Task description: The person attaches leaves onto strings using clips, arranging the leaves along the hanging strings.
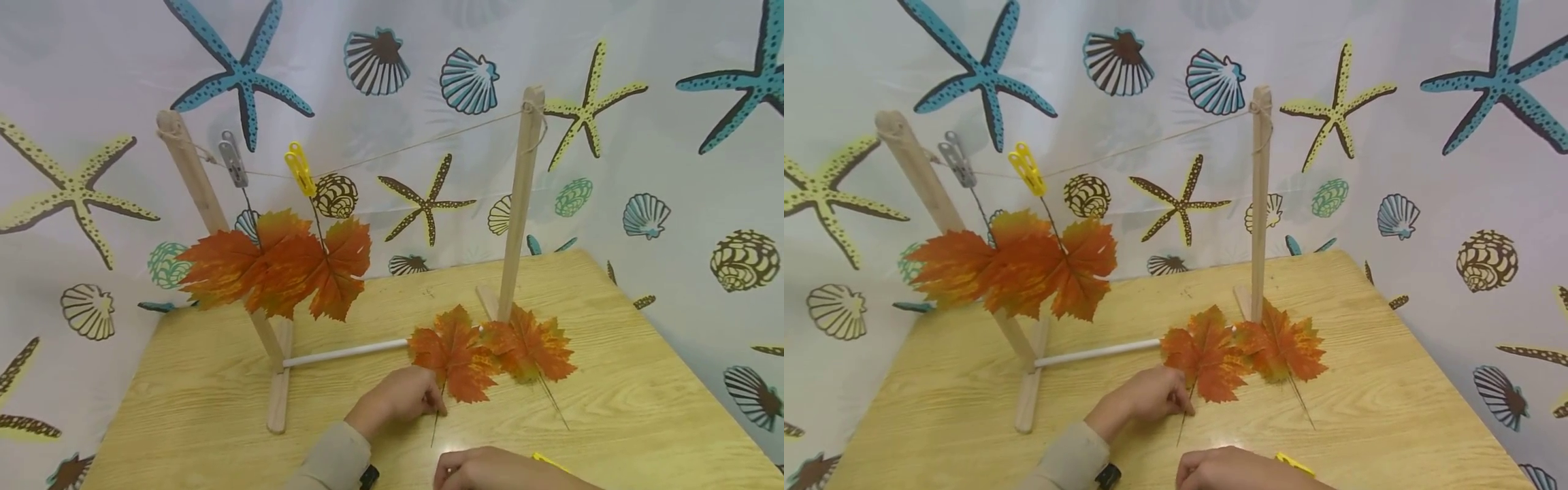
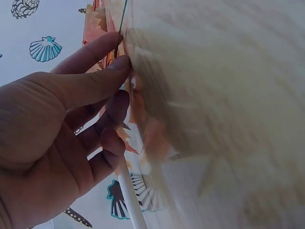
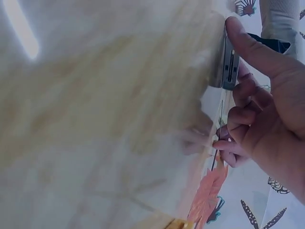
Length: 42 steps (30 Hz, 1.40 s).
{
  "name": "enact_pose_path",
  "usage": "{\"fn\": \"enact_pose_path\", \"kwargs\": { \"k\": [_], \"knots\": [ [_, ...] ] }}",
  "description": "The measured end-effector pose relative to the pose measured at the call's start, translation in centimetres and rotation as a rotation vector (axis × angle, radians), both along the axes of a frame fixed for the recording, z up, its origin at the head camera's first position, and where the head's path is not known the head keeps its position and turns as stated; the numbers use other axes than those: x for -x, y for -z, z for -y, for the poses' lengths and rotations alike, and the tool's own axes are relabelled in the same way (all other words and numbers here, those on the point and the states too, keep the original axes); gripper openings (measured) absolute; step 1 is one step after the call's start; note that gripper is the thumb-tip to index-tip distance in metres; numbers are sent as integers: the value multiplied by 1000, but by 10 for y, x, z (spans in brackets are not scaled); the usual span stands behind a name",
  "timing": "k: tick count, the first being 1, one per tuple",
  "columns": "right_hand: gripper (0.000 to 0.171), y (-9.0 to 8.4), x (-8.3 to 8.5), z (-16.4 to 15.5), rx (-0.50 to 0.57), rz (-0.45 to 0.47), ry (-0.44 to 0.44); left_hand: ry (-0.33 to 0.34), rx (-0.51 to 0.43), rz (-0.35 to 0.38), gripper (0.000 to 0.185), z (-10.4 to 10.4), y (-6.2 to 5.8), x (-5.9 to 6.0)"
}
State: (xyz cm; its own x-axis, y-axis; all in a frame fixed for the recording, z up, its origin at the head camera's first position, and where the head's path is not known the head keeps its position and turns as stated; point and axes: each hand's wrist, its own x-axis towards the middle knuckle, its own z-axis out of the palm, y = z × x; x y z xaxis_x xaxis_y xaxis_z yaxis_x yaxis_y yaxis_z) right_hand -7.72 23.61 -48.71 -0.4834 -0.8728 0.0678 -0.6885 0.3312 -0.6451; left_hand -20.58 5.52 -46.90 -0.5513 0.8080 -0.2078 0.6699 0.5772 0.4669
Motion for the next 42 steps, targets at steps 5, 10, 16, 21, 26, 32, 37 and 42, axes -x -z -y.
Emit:
{"fn": "enact_pose_path", "kwargs": {
  "k": [5,10,16,21,26,32,37,42],
  "knots": [
    [25,-1,0,2,-56,-57,34,42,14,-24,20,1,1,3],
    [22,-1,1,0,-77,-63,53,83,23,-126,13,1,3,5],
    [19,2,0,2,-97,-206,66,98,-7,-206,8,2,6,2],
    [18,1,-2,4,-78,-208,78,101,-30,-181,7,4,4,-2],
    [20,-2,-1,5,-55,-170,74,127,-57,-175,6,5,0,-3],
    [21,-3,3,6,-9,-142,36,193,-83,-198,7,6,-1,-3],
    [20,-6,5,7,29,-81,43,189,-60,-246,6,9,-1,-4],
    [15,-6,7,7,56,30,105,191,-60,-244,7,13,-2,-3]
  ]
}}
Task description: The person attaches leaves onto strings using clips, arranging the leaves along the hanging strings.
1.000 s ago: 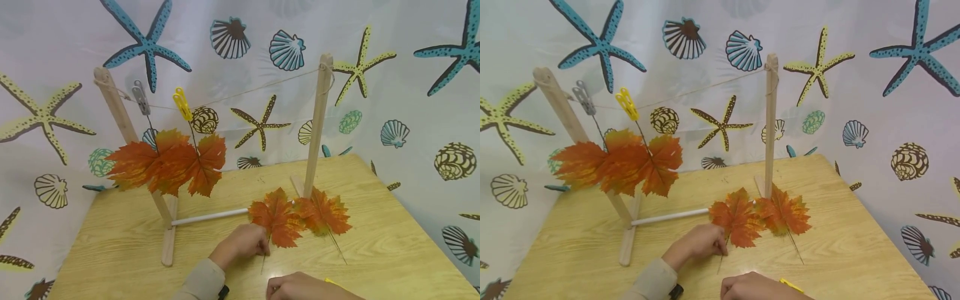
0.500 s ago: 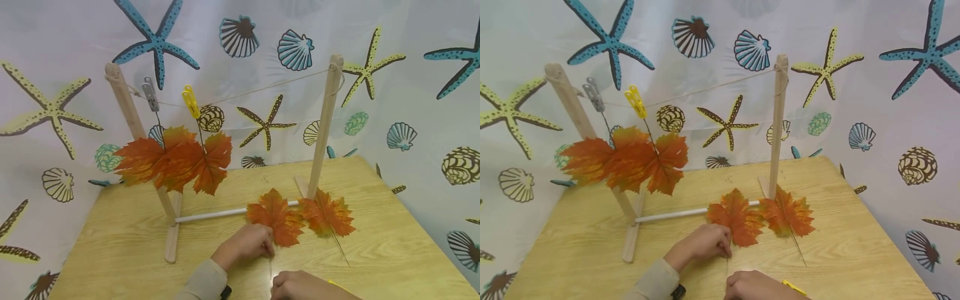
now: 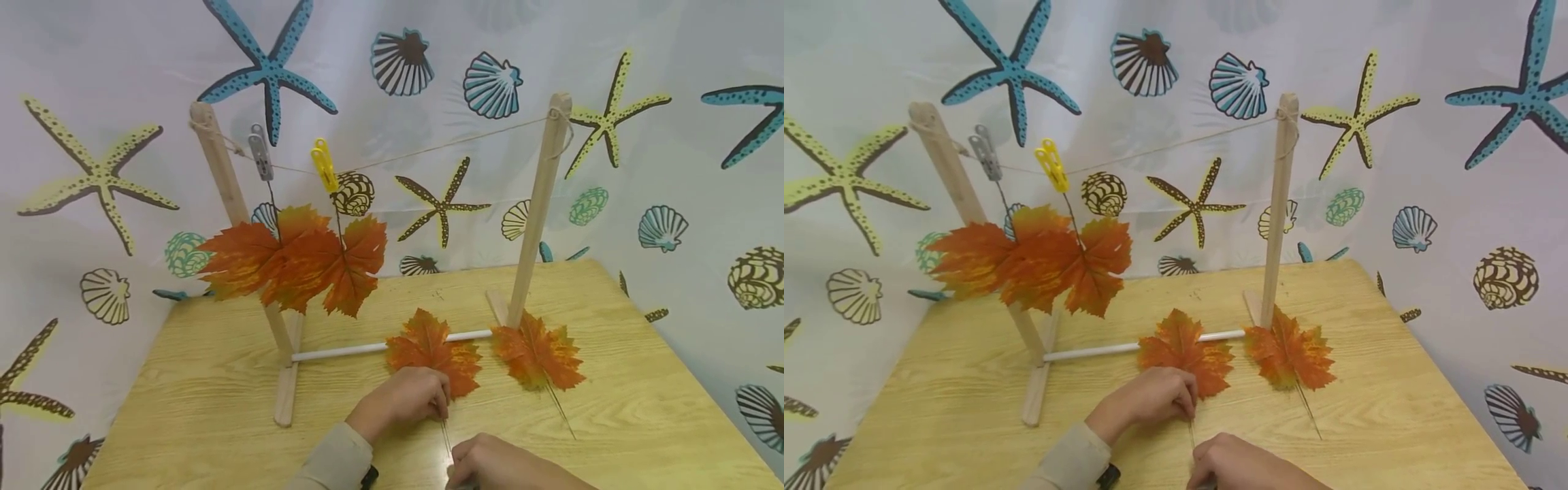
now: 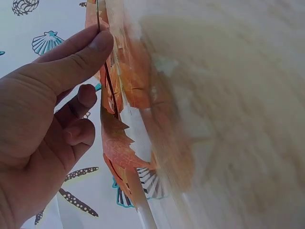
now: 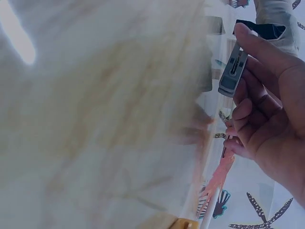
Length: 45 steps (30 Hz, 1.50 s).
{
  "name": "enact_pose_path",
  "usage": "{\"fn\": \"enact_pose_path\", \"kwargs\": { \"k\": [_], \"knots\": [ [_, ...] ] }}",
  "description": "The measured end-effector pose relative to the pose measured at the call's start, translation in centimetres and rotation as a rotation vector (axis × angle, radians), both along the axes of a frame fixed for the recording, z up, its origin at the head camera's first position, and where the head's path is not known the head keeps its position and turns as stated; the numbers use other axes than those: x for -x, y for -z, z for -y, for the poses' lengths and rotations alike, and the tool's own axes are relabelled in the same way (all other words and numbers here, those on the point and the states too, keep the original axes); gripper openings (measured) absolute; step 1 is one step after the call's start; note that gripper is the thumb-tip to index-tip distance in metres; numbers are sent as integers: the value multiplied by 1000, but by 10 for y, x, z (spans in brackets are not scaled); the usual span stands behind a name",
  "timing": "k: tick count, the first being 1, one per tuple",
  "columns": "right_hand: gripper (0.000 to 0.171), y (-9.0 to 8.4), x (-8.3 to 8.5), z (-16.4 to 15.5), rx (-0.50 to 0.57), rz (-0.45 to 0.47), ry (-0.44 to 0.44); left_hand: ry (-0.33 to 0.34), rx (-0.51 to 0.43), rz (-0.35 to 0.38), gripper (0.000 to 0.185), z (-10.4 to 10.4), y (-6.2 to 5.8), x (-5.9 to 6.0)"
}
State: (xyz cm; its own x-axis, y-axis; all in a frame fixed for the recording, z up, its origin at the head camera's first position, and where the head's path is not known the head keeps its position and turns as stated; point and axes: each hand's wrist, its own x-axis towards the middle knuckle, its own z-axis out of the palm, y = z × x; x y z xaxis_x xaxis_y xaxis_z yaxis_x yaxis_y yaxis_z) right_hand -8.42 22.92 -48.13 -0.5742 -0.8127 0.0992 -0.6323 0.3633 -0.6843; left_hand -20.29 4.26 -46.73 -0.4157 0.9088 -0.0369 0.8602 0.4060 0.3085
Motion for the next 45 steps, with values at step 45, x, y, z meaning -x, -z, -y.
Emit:
{"fn": "enact_pose_path", "kwargs": {
  "k": [45],
  "knots": [
    [26,-5,5,-4,178,224,523,-436,-33,34,5,14,-19,-14]
  ]
}}
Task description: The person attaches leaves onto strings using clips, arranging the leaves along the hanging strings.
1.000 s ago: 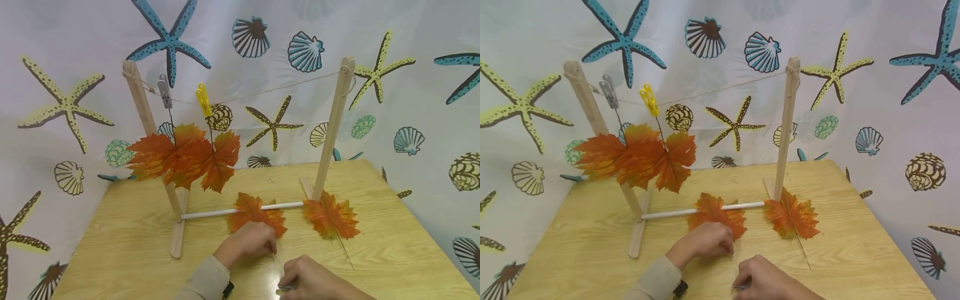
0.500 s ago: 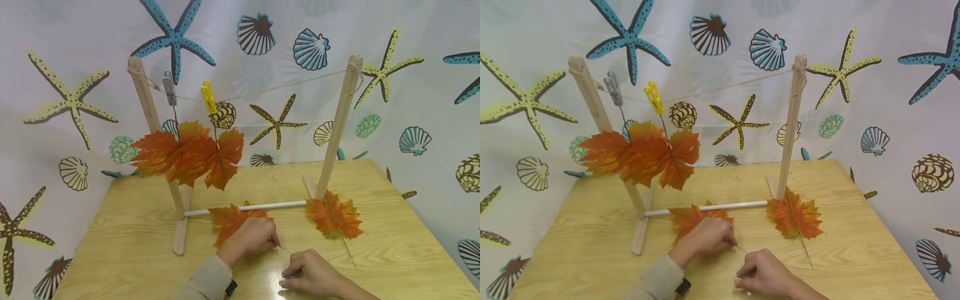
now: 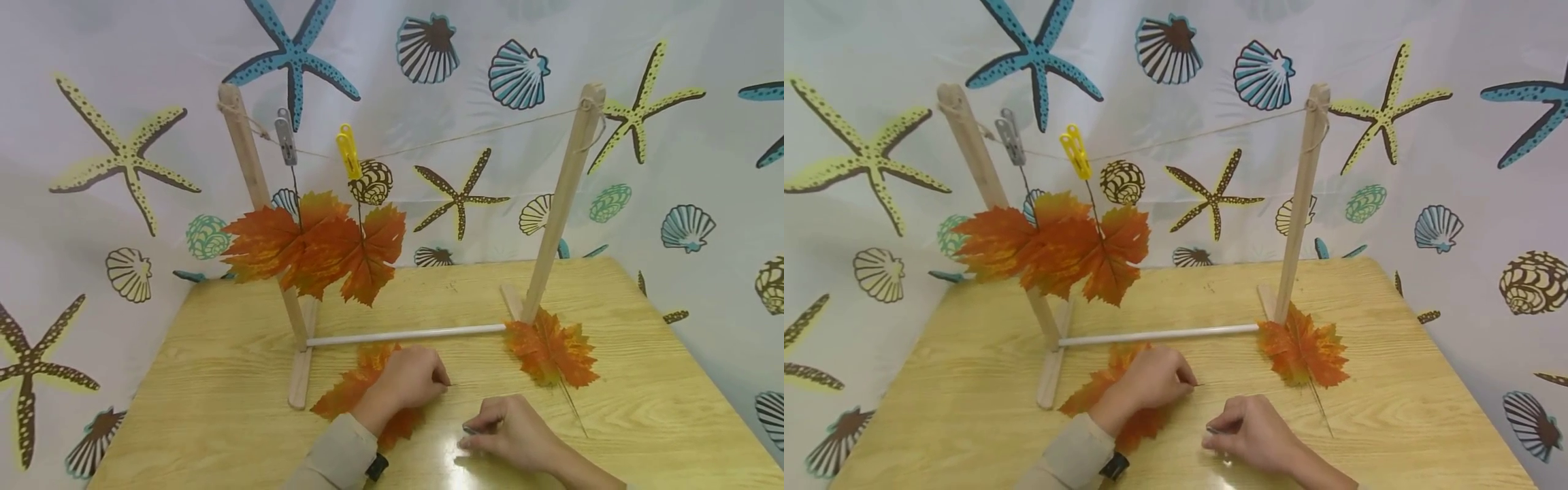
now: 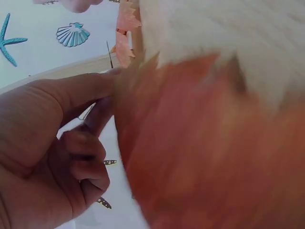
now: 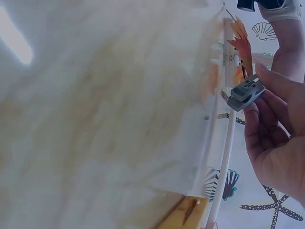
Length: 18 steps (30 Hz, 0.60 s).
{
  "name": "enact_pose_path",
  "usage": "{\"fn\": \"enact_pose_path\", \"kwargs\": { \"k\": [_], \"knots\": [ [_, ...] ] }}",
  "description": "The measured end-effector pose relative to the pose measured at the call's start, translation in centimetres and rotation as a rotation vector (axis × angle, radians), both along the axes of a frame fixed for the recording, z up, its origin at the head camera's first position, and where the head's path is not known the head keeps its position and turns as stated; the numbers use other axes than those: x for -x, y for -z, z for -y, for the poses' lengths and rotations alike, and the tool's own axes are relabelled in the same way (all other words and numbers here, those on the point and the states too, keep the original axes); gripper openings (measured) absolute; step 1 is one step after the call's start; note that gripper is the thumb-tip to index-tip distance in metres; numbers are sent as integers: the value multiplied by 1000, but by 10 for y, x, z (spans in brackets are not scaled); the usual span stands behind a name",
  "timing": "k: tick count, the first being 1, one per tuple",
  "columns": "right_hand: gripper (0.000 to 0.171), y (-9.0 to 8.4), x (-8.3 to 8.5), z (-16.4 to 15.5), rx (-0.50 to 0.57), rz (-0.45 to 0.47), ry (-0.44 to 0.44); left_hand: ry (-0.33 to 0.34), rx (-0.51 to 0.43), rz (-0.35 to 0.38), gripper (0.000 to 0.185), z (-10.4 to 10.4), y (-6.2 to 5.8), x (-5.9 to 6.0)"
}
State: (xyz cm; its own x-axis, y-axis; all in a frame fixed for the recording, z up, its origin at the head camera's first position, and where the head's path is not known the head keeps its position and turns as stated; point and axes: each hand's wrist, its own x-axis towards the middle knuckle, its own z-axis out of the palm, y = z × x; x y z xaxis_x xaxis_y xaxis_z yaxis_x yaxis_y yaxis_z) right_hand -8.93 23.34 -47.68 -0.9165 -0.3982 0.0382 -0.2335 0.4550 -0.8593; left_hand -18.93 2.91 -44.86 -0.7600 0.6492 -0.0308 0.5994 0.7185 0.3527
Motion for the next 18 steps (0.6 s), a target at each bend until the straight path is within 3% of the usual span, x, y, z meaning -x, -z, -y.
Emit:
{"fn": "enact_pose_path", "kwargs": {
  "k": [9,14,18],
  "knots": [
    [27,-13,7,5,5,8,16,-202,-233,211,6,9,-13,1],
    [28,-22,13,9,20,-33,3,-254,-333,263,8,17,-20,3],
    [27,-29,18,9,81,8,-8,-283,-395,314,10,24,-29,5]
  ]
}}
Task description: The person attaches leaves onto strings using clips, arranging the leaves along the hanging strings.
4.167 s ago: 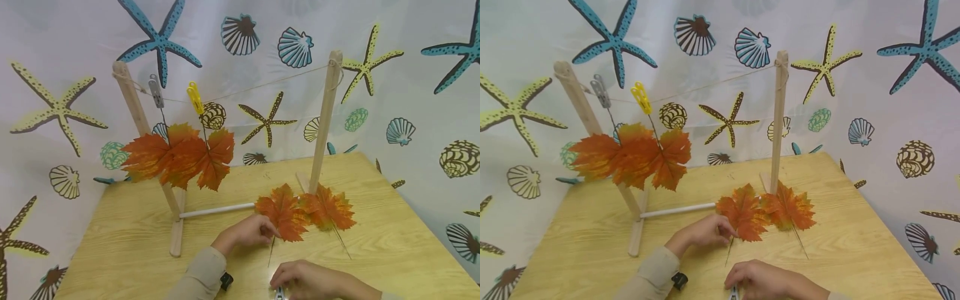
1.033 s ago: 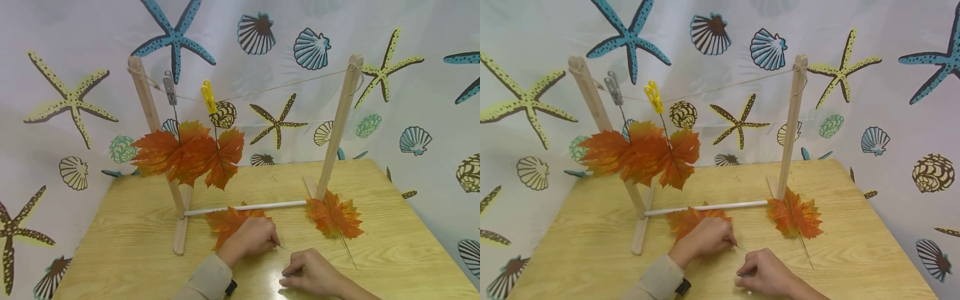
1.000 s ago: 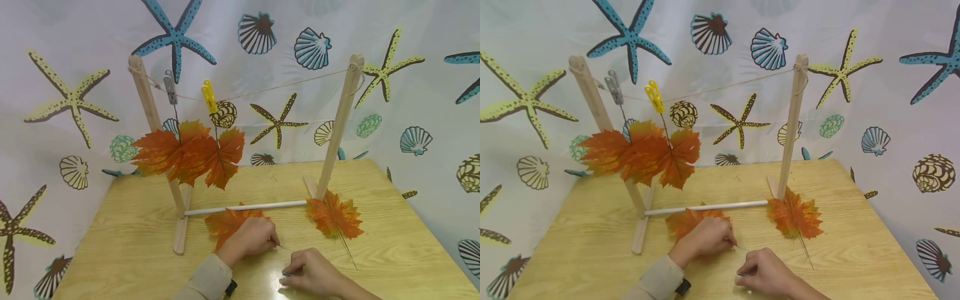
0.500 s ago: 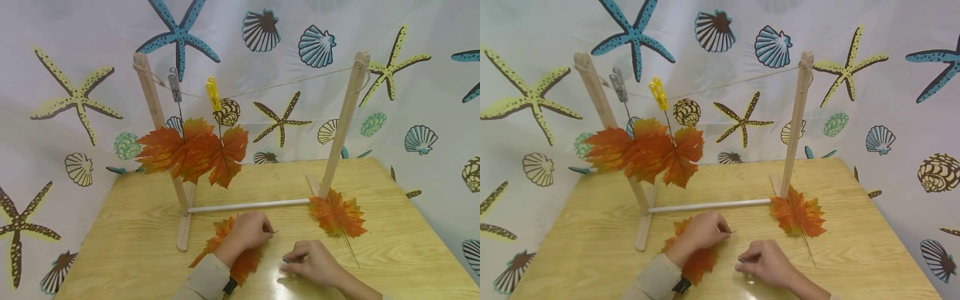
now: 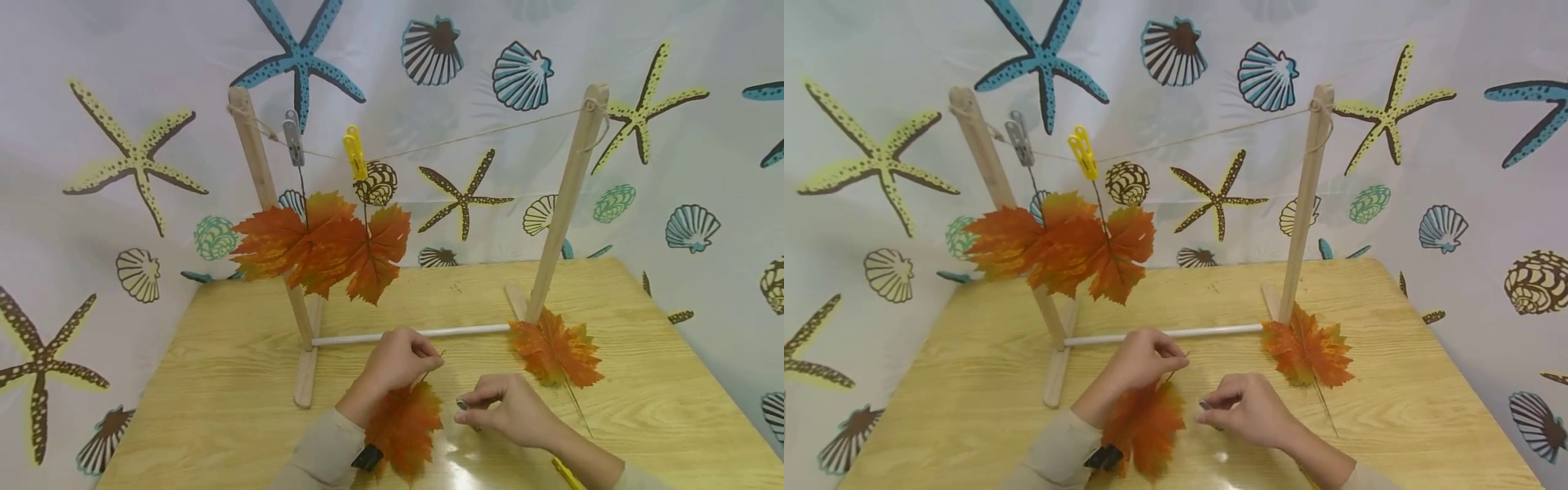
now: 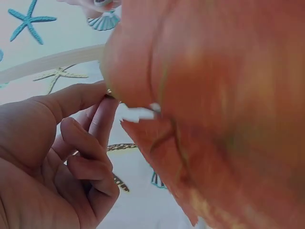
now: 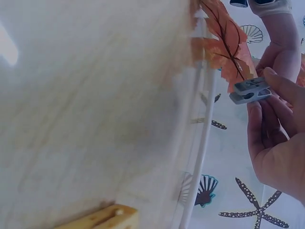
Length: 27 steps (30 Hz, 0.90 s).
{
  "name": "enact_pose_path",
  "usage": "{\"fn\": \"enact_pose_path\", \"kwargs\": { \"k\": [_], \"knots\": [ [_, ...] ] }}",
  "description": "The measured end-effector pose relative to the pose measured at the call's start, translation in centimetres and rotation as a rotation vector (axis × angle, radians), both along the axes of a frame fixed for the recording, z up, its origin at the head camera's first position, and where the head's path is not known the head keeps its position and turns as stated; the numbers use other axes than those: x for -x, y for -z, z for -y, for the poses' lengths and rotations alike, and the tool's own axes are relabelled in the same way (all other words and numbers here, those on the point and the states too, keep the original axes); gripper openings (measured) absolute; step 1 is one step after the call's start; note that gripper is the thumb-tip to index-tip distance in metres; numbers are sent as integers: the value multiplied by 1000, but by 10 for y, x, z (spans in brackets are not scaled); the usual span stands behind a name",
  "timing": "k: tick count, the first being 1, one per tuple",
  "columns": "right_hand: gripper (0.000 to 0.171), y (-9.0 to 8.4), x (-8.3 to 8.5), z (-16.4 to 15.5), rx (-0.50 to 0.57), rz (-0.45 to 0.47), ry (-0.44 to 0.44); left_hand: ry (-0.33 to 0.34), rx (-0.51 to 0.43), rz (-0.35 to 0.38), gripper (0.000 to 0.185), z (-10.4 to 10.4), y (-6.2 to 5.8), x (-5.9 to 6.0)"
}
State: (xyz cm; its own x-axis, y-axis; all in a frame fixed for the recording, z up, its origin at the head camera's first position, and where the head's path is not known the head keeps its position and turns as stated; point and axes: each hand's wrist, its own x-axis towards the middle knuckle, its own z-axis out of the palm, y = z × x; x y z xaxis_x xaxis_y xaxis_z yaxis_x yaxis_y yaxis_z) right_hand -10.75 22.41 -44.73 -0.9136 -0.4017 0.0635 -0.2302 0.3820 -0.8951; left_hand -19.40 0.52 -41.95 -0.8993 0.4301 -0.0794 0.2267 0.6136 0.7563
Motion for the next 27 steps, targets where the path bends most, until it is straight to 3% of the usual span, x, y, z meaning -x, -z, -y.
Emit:
{"fn": "enact_pose_path", "kwargs": {
  "k": [7,13,18,27],
  "knots": [
    [23,-15,8,3,89,82,9,-33,-119,19,11,14,-16,-1],
    [22,-27,13,3,81,29,29,-63,-135,-5,13,20,-30,-5],
    [15,-40,18,3,92,-52,79,-84,-123,-58,14,22,-36,-7],
    [16,-52,26,8,160,-74,178,-151,-163,-198,11,24,-47,-8]
  ]
}}
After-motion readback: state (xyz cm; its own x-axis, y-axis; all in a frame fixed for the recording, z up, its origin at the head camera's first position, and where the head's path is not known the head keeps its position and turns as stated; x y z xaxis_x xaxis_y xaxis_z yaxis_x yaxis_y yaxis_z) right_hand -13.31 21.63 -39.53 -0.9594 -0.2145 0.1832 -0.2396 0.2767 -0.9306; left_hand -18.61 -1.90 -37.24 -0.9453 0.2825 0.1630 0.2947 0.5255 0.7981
